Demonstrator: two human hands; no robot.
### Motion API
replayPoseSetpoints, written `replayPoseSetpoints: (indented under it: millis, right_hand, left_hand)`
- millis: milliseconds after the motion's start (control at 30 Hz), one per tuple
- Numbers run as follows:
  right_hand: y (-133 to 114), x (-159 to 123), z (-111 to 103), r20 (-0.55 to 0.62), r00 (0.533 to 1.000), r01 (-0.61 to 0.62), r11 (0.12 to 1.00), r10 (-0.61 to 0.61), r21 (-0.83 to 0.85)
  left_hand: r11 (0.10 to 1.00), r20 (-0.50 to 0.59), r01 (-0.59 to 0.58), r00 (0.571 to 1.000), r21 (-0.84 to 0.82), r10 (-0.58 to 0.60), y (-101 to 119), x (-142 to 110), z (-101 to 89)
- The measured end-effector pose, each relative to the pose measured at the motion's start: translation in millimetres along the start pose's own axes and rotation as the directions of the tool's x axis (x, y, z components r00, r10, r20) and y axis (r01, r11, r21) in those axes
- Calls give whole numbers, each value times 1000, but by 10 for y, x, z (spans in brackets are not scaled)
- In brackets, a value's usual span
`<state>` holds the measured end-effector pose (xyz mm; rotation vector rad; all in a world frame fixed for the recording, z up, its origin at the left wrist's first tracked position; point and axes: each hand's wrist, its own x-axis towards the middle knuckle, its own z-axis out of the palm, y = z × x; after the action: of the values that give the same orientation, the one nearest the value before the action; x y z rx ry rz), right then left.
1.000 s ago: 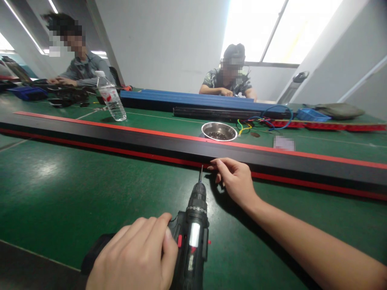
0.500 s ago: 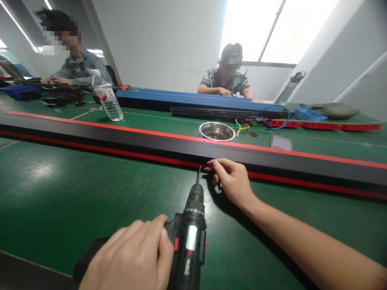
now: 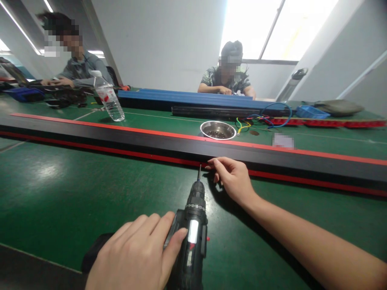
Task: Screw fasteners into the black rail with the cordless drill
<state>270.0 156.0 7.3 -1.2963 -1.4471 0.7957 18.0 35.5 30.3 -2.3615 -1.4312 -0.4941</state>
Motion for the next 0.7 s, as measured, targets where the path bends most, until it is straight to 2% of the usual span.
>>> replayPoseSetpoints:
  millis: [133, 700]
  right_hand:
    - [-24, -2, 4, -2, 1000, -9, 1000, 9, 11]
    - [-2, -3, -4, 16, 1000, -16, 999, 16, 39]
  left_hand:
    - [999, 26, 34, 999, 7, -34, 18, 2, -14]
    - [997, -19, 73, 997, -10, -73, 57, 10, -6]
